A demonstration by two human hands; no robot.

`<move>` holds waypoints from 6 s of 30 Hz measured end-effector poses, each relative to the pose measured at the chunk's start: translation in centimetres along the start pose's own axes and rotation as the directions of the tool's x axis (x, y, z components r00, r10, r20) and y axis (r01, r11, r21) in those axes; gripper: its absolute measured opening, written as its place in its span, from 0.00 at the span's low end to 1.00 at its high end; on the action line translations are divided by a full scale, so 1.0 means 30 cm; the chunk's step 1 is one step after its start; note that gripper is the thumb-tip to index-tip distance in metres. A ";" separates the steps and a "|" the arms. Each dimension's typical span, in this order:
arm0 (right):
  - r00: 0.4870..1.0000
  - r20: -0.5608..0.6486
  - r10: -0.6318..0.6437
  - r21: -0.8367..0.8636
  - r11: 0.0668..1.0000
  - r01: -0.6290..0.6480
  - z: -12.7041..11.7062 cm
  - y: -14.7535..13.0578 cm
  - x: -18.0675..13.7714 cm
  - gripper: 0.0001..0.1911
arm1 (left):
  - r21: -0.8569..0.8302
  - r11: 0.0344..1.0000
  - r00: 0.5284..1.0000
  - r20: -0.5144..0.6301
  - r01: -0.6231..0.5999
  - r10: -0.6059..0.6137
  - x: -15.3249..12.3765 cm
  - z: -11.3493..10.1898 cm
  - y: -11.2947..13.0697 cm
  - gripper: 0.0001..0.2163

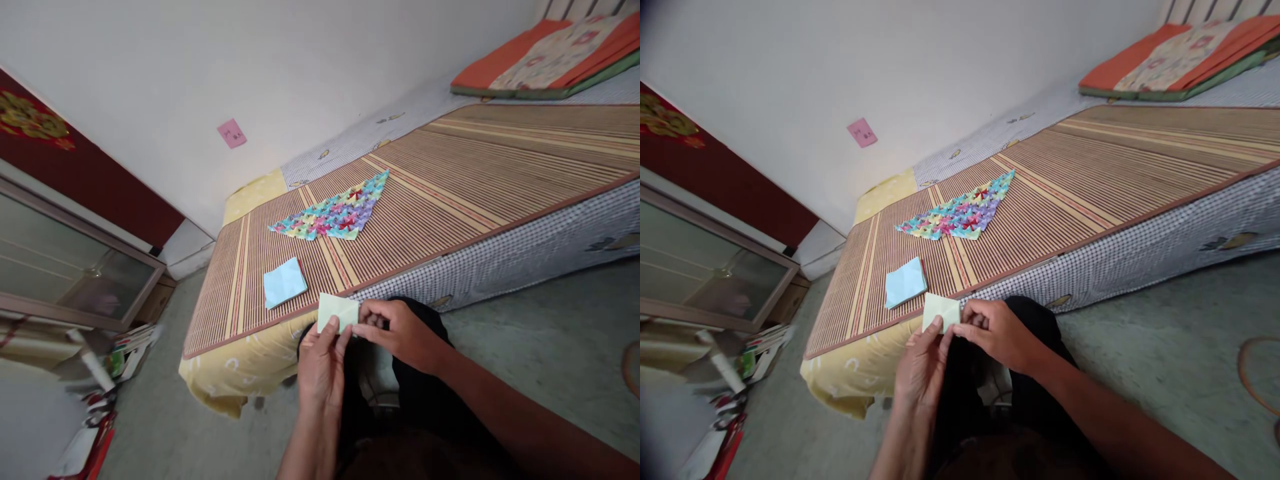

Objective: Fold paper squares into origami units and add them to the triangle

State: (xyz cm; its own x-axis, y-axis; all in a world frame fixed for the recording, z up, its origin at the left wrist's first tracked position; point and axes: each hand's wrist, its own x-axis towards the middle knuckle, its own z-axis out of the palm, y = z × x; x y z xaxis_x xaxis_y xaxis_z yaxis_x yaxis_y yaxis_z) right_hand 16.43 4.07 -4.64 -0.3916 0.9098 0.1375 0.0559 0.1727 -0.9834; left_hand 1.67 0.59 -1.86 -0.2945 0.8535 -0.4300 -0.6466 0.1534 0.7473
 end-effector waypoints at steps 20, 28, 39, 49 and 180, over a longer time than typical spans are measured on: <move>0.999 0.031 -0.019 0.158 0.987 0.014 -0.046 -0.019 0.012 0.08 | 0.409 0.865 0.924 0.353 -0.292 0.145 -0.014 -0.051 -0.029 0.13; 0.999 0.032 -0.007 0.198 0.980 0.000 -0.044 -0.015 0.010 0.14 | 0.397 0.899 0.913 0.407 -0.185 0.008 -0.022 -0.044 -0.016 0.14; 0.998 -0.053 -0.023 0.156 0.987 0.031 -0.015 -0.057 -0.010 0.09 | 0.389 0.873 0.932 0.319 -0.294 0.172 -0.018 -0.039 -0.032 0.08; 0.992 0.072 0.100 0.270 0.956 -0.115 0.006 -0.034 -0.007 0.09 | 0.510 0.513 0.723 0.517 -0.691 0.459 -0.050 -0.050 0.014 0.09; 0.922 -0.313 -0.226 -0.089 0.974 0.208 0.081 -0.054 -0.009 0.07 | 0.486 0.695 0.847 0.270 -0.530 0.458 -0.082 -0.015 -0.069 0.07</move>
State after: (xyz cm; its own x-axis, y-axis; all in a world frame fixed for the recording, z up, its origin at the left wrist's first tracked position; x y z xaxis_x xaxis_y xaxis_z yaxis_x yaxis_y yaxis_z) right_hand 14.20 2.63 -3.36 -0.0863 0.9184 0.3861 0.0547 0.3914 -0.9186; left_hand 3.40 -2.06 -2.57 -0.3551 0.9278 0.1148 0.0493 -0.1040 0.9934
